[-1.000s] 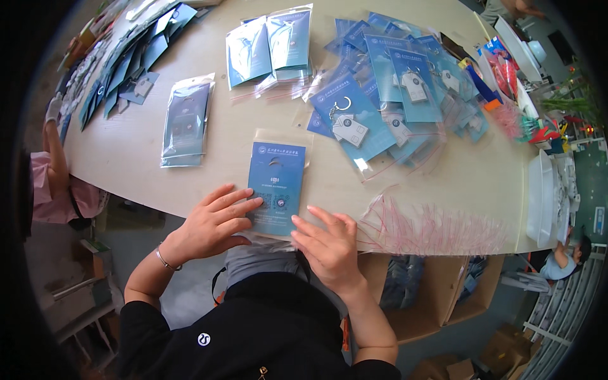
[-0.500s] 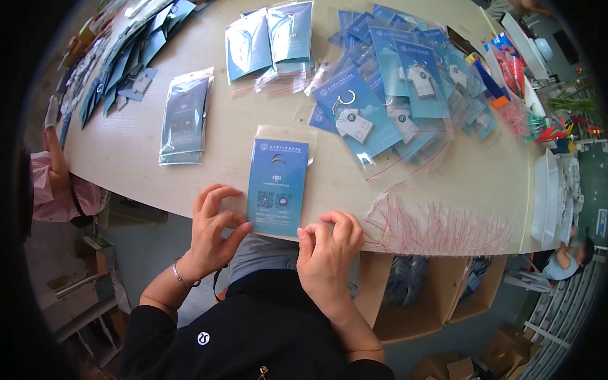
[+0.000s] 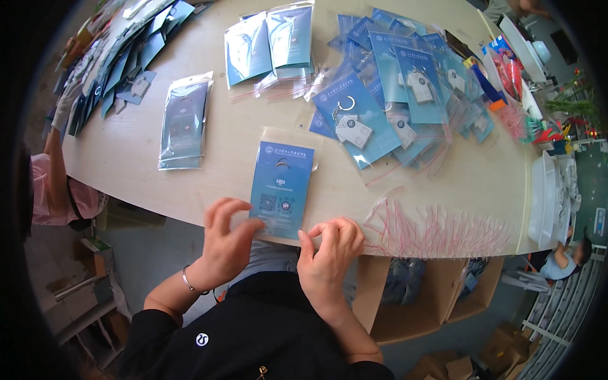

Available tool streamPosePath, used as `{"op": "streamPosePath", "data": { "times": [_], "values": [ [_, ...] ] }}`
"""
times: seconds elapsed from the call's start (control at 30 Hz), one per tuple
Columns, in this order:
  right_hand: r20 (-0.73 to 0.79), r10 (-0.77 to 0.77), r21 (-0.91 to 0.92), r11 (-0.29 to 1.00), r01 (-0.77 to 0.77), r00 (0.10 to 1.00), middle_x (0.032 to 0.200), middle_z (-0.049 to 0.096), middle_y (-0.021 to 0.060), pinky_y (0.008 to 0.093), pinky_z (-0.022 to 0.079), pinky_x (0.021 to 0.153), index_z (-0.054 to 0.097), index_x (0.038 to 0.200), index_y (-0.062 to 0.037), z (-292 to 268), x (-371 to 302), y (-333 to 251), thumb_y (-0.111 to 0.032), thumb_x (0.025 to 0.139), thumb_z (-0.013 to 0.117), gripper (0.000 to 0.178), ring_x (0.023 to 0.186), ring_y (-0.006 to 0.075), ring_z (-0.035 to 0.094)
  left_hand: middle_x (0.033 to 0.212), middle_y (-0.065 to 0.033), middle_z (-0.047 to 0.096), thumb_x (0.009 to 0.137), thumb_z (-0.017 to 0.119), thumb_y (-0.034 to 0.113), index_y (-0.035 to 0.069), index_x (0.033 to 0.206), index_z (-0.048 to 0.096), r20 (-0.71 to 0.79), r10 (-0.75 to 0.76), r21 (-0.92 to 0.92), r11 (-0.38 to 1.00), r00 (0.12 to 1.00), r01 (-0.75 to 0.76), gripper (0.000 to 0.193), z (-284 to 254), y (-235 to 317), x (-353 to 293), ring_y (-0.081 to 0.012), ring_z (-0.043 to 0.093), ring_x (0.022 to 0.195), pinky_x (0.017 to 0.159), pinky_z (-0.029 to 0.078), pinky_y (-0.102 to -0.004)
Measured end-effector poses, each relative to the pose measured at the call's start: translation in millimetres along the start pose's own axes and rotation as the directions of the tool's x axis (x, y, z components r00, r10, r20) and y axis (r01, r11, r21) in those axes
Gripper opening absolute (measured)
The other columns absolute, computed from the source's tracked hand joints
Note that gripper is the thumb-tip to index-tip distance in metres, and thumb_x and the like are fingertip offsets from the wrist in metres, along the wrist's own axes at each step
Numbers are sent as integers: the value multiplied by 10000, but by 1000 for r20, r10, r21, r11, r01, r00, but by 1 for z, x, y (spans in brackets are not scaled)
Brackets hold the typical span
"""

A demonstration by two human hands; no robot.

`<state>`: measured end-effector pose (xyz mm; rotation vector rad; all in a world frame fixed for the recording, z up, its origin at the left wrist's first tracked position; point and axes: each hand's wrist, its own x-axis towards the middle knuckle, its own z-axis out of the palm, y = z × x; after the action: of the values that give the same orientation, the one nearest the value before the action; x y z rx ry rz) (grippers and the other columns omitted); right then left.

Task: The person sits at a table and repeatedly picks up blue keychain cards and clear plastic bags. They insert each keychain into a bag, seal it, and place the packaged item into a growing stack. The process is repetitive and involves handling small items one at a time.

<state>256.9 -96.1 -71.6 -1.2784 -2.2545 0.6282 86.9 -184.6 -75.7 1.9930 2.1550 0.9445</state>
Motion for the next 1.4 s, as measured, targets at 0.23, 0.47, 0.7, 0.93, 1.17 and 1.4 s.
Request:
{"op": "streamPosePath", "data": {
  "times": [0.23,0.47,0.7,0.93,1.17,1.4],
  "values": [
    [122,-117,-3,993,118,986,1053,538,119,459,355,925,567,960,-60,-18,23,-6,-61,802,674,191,1101,320,489,1514,-111,370,886,549,187,123,1439,422,351,211,48,969,912,-243,572,8,12,5,-261,342,1409,1131,295,-417],
    [189,-631,-15,764,645,752,1378,496,188,450,290,1112,517,1289,28,36,171,-45,-177,913,573,432,1334,327,409,1276,-67,618,868,627,187,208,1216,650,3,406,96,910,914,-404,349,-16,-19,-19,-240,592,1177,1015,452,-379],
    [340,-590,-156,733,663,732,1473,407,172,466,254,1144,449,1378,27,74,146,-39,-303,920,585,581,1380,332,352,1259,-164,618,803,553,-25,96,1182,672,-168,104,344,938,980,-40,415,-72,-88,15,-342,557,1217,1030,432,-452],
    [363,-523,-46,816,576,771,1422,460,160,455,331,1073,483,1345,35,19,41,-22,-256,841,678,614,1308,310,417,1558,-114,288,854,629,207,108,1477,355,241,14,286,954,970,-85,688,-38,-65,50,-321,218,1454,1185,149,-469],
    [53,-324,217,927,306,945,988,625,117,371,507,747,674,959,1,-10,25,2,35,781,663,182,872,292,614,1543,-104,325,942,535,364,196,1464,405,345,152,183,957,926,-225,564,-9,-47,58,-313,267,1434,1167,201,-469],
    [158,-403,110,914,389,901,870,536,102,386,456,751,621,855,-22,-2,59,2,-33,786,670,85,866,280,541,1558,-113,292,896,587,279,171,1474,386,403,136,139,968,905,-207,622,-11,-41,66,-323,225,1450,1178,171,-464]
  ]
}}
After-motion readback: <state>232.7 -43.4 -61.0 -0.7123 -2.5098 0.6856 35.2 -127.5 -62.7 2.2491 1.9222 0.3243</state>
